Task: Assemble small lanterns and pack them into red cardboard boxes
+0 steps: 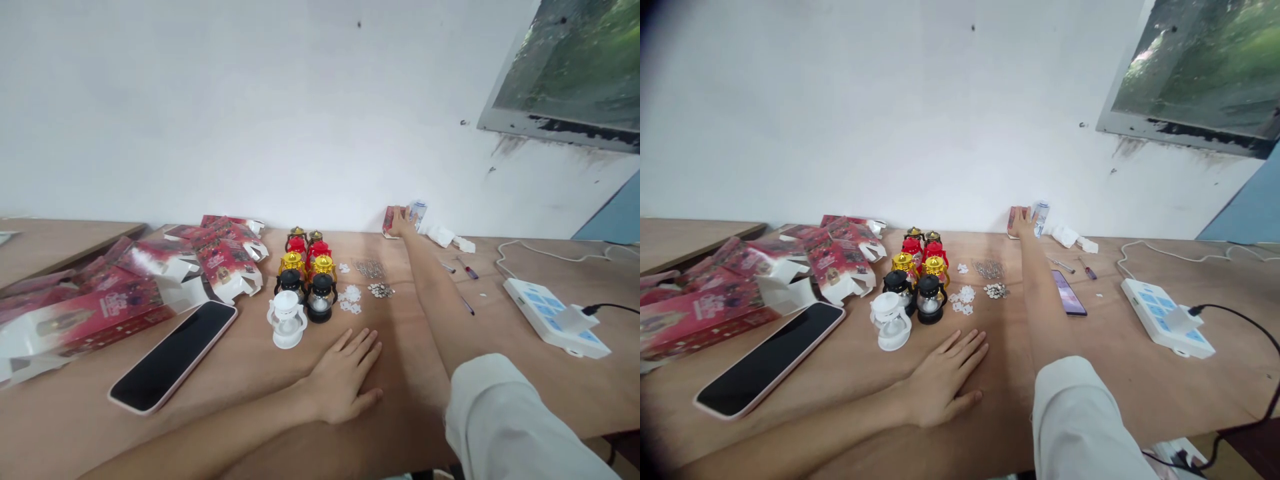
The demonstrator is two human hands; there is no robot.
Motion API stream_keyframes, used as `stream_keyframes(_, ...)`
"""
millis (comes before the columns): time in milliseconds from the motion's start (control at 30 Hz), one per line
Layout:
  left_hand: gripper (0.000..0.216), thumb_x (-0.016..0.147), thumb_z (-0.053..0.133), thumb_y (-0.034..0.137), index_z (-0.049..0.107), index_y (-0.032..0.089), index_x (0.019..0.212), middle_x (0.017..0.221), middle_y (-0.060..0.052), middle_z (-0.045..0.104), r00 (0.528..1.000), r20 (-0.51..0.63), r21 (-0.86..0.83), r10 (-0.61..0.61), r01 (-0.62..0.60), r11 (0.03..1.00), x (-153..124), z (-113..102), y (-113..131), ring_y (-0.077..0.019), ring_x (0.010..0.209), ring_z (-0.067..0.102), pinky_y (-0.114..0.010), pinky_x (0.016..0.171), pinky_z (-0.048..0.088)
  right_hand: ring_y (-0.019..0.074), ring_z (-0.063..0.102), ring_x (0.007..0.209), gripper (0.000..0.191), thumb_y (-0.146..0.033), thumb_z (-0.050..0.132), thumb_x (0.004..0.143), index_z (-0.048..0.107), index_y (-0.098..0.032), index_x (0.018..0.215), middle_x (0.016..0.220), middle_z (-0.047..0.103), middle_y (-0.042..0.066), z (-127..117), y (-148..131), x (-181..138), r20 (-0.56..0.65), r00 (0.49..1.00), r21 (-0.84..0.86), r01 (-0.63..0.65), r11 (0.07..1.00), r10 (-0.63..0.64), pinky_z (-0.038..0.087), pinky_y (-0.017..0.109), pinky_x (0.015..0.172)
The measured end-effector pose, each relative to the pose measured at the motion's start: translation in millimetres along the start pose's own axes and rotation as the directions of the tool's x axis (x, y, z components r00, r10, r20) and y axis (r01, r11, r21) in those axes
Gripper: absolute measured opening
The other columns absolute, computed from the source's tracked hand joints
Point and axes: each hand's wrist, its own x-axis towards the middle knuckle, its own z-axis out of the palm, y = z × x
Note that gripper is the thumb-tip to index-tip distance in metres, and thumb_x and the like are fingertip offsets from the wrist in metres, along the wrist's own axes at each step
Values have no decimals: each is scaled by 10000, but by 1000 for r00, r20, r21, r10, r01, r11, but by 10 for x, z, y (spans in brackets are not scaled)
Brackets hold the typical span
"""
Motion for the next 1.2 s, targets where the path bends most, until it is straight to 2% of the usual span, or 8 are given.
stream_keyframes(200,678,915,289,530,183,115,1440,1517,-146,164,1000,1,-24,-16,16,1000,15,3,12,-270,1411,118,-474,1147,123,371,264,1288,866,-287,577,743,97,-58,1427,1399,326,238,-45,-53,-66,-115,993,-6,-13,1000,13,219,524,1020)
stream_keyframes(367,684,911,309,526,186,108,1438,1512,-151,182,1000,-6,-9,-13,13,1000,23,18,13,-269,1409,133,-468,1146,133,356,334,1203,483,-153,462,799,397,-7,1255,1239,454,256,-139,-44,-177,-224,974,-15,-23,1000,19,252,488,966)
stream_keyframes(467,685,910,302,530,197,101,1434,1510,-153,189,1000,-6,-3,-7,7,1000,33,32,6,-266,1409,132,-462,1144,136,339,305,1221,375,-144,409,829,448,-52,1190,1271,424,235,-148,52,-315,-253,967,-33,11,999,-19,224,492,977)
stream_keyframes(567,678,910,305,524,216,95,1427,1505,-156,207,1000,-19,3,-8,8,1000,48,44,-1,-268,1407,145,-462,1139,136,296,308,1229,415,-155,462,806,418,-93,1214,1303,416,190,-146,176,-460,-220,970,-78,91,993,-106,192,459,1011)
stream_keyframes(667,665,907,321,517,239,100,1419,1496,-153,242,999,-31,5,-11,12,1000,58,55,-6,-267,1401,172,-460,1135,137,284,382,1158,420,-140,452,805,407,-71,1217,1257,455,198,-135,258,-572,-162,975,-120,131,984,-150,249,425,974)
stream_keyframes(933,663,895,345,528,281,107,1403,1492,-148,257,999,-52,-6,-12,12,1000,44,53,-8,-267,1395,195,-457,1134,160,330,356,1184,417,-153,389,833,431,-40,1232,1284,432,234,58,248,-735,-90,983,-125,151,981,-162,259,461,966)
stream_keyframes(1067,656,890,362,528,298,117,1396,1482,-146,282,998,-65,-7,-12,12,1000,41,47,-8,-268,1390,214,-463,1130,176,349,319,1227,526,-194,471,788,392,-156,1307,1395,348,176,181,208,-753,-42,990,-93,133,987,-138,266,505,971)
stream_keyframes(1200,666,886,377,525,290,112,1400,1481,-153,278,998,-64,-12,-10,9,1000,44,50,-17,-271,1390,214,-477,1127,187,345,351,1205,379,-189,453,799,522,-171,1172,1336,397,175,200,170,-792,-33,994,-69,98,993,-101,310,521,944)
